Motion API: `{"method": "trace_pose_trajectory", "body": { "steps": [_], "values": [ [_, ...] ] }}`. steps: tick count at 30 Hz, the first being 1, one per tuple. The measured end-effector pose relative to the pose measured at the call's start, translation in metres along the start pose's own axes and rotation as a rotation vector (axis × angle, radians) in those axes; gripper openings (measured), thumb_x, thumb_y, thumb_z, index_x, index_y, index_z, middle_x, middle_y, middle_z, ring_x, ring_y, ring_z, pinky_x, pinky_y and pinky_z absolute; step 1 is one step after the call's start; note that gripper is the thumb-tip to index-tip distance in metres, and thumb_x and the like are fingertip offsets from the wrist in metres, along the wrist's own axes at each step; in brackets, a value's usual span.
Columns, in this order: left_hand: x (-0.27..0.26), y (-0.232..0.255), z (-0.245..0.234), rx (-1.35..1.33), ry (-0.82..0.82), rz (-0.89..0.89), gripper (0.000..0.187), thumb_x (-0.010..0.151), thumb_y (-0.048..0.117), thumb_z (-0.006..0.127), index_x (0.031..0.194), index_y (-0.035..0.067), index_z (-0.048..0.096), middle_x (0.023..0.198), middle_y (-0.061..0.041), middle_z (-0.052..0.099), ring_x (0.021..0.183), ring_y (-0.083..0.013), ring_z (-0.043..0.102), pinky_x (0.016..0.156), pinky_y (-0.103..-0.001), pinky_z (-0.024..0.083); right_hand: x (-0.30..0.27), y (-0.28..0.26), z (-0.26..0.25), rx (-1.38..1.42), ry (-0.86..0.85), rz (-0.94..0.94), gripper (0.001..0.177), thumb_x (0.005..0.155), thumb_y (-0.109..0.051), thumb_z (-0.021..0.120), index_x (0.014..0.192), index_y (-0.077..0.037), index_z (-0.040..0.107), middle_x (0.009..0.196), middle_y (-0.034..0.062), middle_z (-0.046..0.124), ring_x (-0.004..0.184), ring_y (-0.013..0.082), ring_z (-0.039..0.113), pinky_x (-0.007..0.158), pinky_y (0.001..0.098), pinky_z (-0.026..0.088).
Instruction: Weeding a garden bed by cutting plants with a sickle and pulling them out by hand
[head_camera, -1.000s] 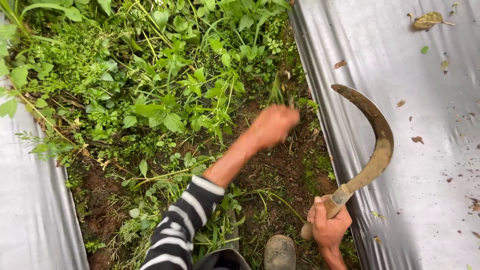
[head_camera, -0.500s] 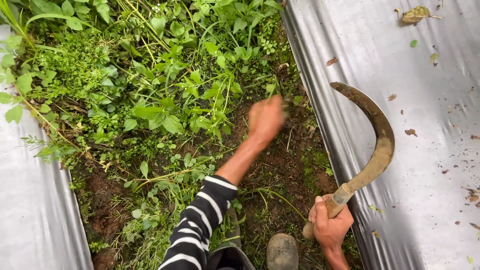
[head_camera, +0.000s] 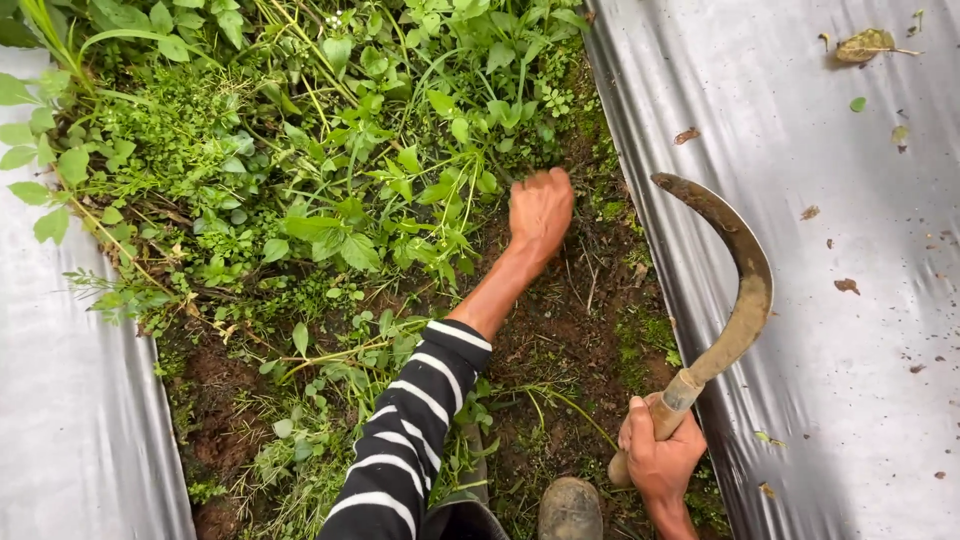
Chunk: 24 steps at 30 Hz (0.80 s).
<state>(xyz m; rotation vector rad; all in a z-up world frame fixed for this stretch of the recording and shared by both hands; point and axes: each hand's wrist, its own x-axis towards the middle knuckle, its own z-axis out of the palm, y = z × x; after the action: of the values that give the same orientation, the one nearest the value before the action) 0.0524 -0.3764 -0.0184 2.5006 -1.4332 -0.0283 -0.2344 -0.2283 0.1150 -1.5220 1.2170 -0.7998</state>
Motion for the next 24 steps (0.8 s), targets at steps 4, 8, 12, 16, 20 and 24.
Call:
{"method": "trace_pose_trajectory", "body": {
  "steps": [4, 8, 12, 16, 20, 24],
  "values": [
    [-0.017, -0.017, 0.004, -0.24, 0.02, 0.138, 0.031, 0.105, 0.007, 0.029, 0.078, 0.012, 0.045, 0.052, 0.007, 0.032, 0.039, -0.0072, 0.029, 0.033, -0.028, 0.02, 0.013, 0.004, 0.007, -0.053, 0.004, 0.058, 0.017, 0.094, -0.005, 0.061, 0.081, -0.006, 0.05, 0.046, 0.0048, 0.049, 0.036, 0.0147, 0.047, 0.037, 0.0324, 0.045],
    [-0.063, -0.017, -0.022, -0.313, -0.031, 0.096, 0.026, 0.101, 0.003, 0.035, 0.088, 0.003, 0.057, 0.048, 0.006, 0.043, 0.034, -0.0097, 0.038, 0.028, -0.03, 0.024, 0.032, 0.017, 0.021, -0.121, -0.051, 0.076, 0.013, 0.097, -0.011, 0.063, 0.089, -0.005, 0.055, 0.059, 0.0049, 0.057, 0.041, 0.016, 0.054, 0.035, 0.0325, 0.053],
    [-0.101, -0.04, -0.049, -0.431, -0.15, 0.014, 0.034, 0.102, 0.008, 0.028, 0.075, 0.012, 0.048, 0.046, 0.008, 0.036, 0.035, -0.0071, 0.033, 0.031, -0.028, 0.024, 0.044, 0.049, 0.042, -0.234, -0.122, 0.083, 0.011, 0.097, -0.016, 0.059, 0.094, -0.005, 0.059, 0.061, 0.0033, 0.054, 0.042, 0.014, 0.05, 0.033, 0.0319, 0.051],
    [-0.139, -0.052, -0.07, -0.304, -0.196, 0.086, 0.034, 0.104, 0.011, 0.03, 0.074, 0.013, 0.047, 0.047, 0.006, 0.033, 0.036, -0.0079, 0.03, 0.032, -0.027, 0.023, 0.02, 0.08, 0.03, -0.386, -0.257, 0.418, 0.017, 0.097, -0.015, 0.063, 0.098, 0.002, 0.065, 0.067, 0.0079, 0.06, 0.042, 0.0162, 0.052, 0.032, 0.0328, 0.051],
    [-0.164, -0.05, -0.08, -0.349, -0.475, 0.141, 0.036, 0.103, 0.005, 0.028, 0.073, 0.016, 0.045, 0.048, 0.007, 0.033, 0.038, -0.0077, 0.025, 0.035, -0.029, 0.021, 0.025, 0.057, 0.026, -0.33, -0.125, 0.12, 0.012, 0.096, -0.013, 0.062, 0.088, -0.006, 0.057, 0.06, 0.0029, 0.051, 0.042, 0.0146, 0.047, 0.034, 0.0335, 0.05],
    [-0.158, -0.041, -0.089, -0.196, -0.396, 0.339, 0.027, 0.095, -0.007, 0.036, 0.085, 0.008, 0.056, 0.048, 0.004, 0.04, 0.034, -0.0102, 0.036, 0.031, -0.031, 0.027, 0.022, 0.071, 0.022, -0.403, -0.213, 0.282, 0.013, 0.095, -0.013, 0.061, 0.085, -0.005, 0.06, 0.055, 0.0012, 0.052, 0.038, 0.0123, 0.043, 0.029, 0.0307, 0.042]
  ]
}}
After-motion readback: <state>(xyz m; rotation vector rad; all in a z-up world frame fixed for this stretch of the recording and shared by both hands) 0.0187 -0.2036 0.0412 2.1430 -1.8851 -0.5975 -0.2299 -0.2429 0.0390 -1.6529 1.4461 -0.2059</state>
